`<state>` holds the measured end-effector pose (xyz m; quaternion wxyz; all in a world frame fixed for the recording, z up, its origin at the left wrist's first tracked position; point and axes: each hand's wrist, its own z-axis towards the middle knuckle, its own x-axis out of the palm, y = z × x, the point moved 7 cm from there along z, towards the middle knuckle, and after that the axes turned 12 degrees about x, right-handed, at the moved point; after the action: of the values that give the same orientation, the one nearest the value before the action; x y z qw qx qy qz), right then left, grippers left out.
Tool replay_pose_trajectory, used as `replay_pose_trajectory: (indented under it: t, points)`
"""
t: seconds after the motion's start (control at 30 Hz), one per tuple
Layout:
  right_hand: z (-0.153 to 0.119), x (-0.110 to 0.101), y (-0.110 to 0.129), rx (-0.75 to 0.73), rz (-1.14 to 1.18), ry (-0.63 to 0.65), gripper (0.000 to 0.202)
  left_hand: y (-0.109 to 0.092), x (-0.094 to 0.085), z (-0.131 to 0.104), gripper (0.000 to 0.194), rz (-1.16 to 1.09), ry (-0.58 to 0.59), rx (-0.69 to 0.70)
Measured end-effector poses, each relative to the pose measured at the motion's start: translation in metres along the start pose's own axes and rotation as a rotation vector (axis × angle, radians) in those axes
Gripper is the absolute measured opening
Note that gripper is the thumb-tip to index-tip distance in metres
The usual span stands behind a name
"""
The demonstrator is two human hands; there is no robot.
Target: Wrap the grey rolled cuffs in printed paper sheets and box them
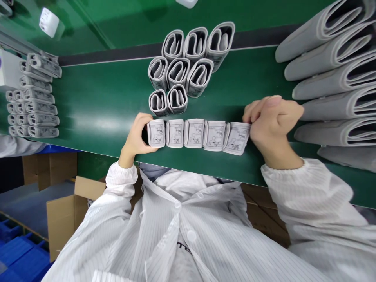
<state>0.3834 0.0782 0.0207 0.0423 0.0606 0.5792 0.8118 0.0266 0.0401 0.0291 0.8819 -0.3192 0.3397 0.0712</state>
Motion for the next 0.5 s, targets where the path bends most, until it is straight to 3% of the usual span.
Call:
replay_pose_trajectory:
  t: [0.3, 0.43, 0.5]
  points:
    - [-0.002, -0.002, -0.004, 0.029, -0.001, -0.02, 0.086, 0.004, 0.001, -0.005, 0.07, -0.007, 0.011, -0.056]
    - [-0.002, -0.003, -0.006, 0.051, -0.02, -0.028, 0.086, 0.011, 0.007, -0.008, 0.1, -0.088, 0.069, -0.132]
    - [-0.002, -0.002, -0.006, 0.043, -0.025, -0.024, 0.086, 0.012, 0.013, -0.007, 0.105, -0.164, 0.103, -0.192]
